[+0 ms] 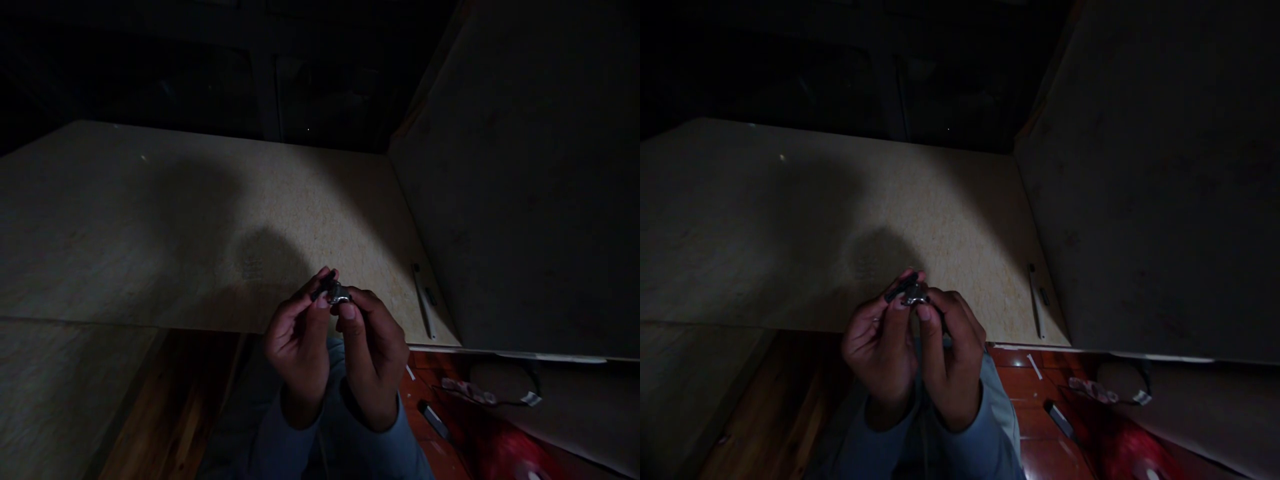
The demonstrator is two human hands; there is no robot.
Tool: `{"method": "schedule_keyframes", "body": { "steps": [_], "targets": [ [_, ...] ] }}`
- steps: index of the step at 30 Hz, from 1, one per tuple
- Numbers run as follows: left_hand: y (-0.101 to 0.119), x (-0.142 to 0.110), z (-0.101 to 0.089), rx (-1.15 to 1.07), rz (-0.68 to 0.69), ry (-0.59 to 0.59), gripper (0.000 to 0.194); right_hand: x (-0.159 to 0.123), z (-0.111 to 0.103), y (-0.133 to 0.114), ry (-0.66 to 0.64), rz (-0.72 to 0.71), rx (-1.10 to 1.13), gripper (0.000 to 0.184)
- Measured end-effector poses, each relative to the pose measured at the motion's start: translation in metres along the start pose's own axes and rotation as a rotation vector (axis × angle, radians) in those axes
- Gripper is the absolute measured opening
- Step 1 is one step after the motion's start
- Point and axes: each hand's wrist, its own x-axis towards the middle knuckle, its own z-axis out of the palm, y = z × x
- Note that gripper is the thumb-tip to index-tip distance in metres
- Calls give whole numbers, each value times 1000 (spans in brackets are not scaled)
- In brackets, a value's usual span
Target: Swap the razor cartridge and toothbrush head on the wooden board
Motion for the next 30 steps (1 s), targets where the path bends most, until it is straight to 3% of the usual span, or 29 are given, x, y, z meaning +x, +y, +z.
{"method": "schedule_keyframes", "body": {
  "steps": [17, 25, 30],
  "targets": [
    [2, 1, -6, -4, 17, -150, 24, 0, -1, -5, 30, 5, -19, 28],
    [0, 4, -14, -132, -161, -178, 19, 0, -3, -10, 12, 29, -30, 27],
    [7, 16, -14, -231, -299, -262, 15, 1, -5, -10, -6, 33, -31, 27]
  ]
}}
